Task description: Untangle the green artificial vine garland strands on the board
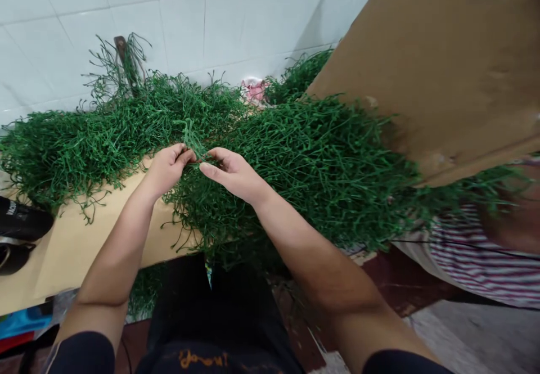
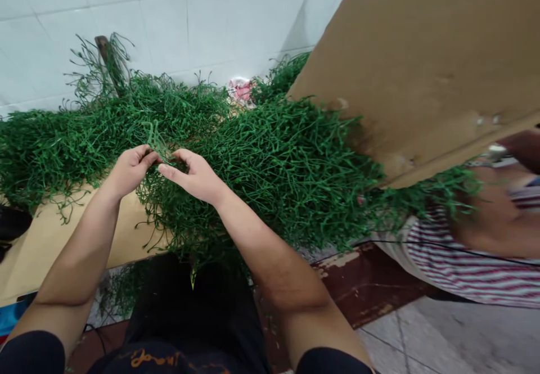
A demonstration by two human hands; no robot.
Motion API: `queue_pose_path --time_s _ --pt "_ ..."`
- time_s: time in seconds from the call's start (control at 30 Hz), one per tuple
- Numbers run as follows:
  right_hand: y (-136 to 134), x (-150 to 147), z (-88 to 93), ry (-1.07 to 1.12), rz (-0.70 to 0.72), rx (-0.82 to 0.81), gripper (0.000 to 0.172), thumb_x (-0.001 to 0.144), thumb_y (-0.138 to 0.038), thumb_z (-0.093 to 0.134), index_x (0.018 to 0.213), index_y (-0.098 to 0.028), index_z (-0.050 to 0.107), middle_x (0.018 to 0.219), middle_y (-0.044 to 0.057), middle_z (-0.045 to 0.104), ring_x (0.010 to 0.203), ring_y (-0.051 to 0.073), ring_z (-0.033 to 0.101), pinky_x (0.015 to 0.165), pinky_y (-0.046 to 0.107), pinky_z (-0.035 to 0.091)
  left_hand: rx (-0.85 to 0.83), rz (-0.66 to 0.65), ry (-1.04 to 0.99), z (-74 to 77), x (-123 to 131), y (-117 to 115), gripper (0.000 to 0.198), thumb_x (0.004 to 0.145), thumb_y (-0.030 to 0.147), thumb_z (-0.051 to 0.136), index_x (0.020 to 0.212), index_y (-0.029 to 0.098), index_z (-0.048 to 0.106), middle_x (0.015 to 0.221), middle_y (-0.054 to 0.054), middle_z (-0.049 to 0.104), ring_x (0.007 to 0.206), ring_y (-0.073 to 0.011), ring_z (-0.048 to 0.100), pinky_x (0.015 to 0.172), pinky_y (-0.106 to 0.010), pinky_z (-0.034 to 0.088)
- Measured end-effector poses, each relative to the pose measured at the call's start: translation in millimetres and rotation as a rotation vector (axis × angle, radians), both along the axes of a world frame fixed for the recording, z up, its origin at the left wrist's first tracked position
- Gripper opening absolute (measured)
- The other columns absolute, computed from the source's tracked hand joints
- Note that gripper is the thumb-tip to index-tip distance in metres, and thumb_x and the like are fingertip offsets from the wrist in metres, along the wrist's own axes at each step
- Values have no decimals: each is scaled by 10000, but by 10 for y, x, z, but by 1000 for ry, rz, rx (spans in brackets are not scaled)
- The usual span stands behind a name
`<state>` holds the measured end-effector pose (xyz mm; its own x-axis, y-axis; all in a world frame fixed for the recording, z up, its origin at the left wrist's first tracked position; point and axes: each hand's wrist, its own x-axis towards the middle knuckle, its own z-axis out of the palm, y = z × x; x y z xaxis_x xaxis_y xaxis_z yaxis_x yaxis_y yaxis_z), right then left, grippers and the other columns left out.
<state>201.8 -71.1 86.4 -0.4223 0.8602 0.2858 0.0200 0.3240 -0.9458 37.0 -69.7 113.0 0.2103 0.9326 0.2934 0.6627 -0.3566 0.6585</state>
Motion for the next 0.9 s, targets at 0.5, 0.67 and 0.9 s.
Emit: queue_pose_path --time_s 0.5,0.67,0.9 --pt "126 126 -77 -574 -458 646 129 781 -295 511 823 -178 544 822 72 543 733 173 498 685 299 410 -138 -178 -174 6 -11 -312 275 834 363 458 645 170 511 559 17 463 540 -98 434 548 -225 369" --pt "315 112 -22 -694 -483 650 107 794 -178 440 860 -176 523 916 84 530 670 149 486 656 295 403 -112 -222 -283 -105 119 -550 403 878 452 399 575 187 420 506 36 374 472 -84 347 480 -224 328" --pt "861 326 -73 -564 -734 275 91 790 -93 455 748 -169 485 726 49 500 766 197 528 820 409 434 60 -559 -229 -31 86 -1051 401 919 416 341 619 189 481 563 -6 514 567 -114 483 596 -255 410"
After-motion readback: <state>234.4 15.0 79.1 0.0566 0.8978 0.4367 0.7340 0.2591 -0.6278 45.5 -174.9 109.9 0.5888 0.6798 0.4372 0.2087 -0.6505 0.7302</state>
